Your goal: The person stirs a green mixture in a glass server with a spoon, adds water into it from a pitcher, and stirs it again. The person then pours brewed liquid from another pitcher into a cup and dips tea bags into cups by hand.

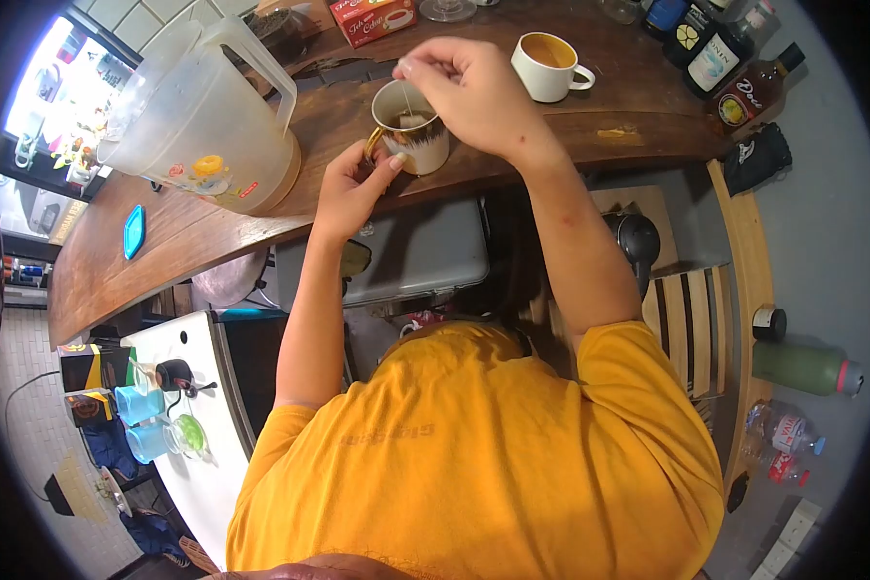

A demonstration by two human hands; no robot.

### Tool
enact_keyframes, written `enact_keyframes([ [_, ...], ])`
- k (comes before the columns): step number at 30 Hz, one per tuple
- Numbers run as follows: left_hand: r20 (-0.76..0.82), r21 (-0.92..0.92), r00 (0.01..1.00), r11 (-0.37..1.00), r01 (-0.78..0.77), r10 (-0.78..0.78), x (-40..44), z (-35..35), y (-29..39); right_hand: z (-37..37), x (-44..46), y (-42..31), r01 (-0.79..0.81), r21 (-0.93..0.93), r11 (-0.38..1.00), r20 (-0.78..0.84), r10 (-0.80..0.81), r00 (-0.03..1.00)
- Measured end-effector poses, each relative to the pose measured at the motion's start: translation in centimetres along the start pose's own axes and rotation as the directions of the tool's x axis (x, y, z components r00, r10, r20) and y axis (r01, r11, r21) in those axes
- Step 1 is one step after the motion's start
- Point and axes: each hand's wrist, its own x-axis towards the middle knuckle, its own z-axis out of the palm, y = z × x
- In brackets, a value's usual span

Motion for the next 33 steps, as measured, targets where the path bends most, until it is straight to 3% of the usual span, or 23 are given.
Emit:
enact_keyframes([
  [5, 0.015, -0.041, 0.999, 0.999, 0.029, -0.028, -0.1, 0.1, 0.2, -0.7, 0.4, -2.6, 0.060, 0.041, 0.997, -0.051, -0.058, 0.997],
  [9, -0.001, -0.008, 1.000, 1.000, 0.012, -0.012, -0.1, 0.1, 0.4, 0.3, 0.1, 1.8, -0.003, 0.007, 1.000, -0.033, 0.003, 0.999],
  [14, 0.012, -0.016, 1.000, 1.000, 0.026, -0.026, 0.0, 0.0, 0.1, 0.2, 0.5, -0.1, -0.044, -0.022, 0.999, -0.033, 0.043, 0.999],
  [17, 0.009, -0.031, 1.000, 0.999, 0.028, -0.028, -0.1, 0.1, 0.3, -0.1, 0.5, -1.9, 0.085, 0.072, 0.994, -0.110, -0.077, 0.991],
  [26, 0.003, -0.008, 0.999, 0.999, 0.041, -0.041, -0.1, 0.1, 0.3, 0.7, -0.6, 0.2, -0.104, 0.102, 0.989, -0.015, 0.106, 0.994],
  [28, 0.007, -0.012, 0.999, 0.999, 0.041, -0.041, -0.1, 0.0, 0.2, 0.0, 0.0, -1.3, -0.006, 0.144, 0.989, -0.072, 0.016, 0.997],
  [33, 0.006, -0.010, 1.000, 1.000, 0.020, -0.020, -0.1, 0.1, 0.2, -0.1, 0.1, -1.7, 0.029, 0.125, 0.992, -0.082, -0.019, 0.996],
])
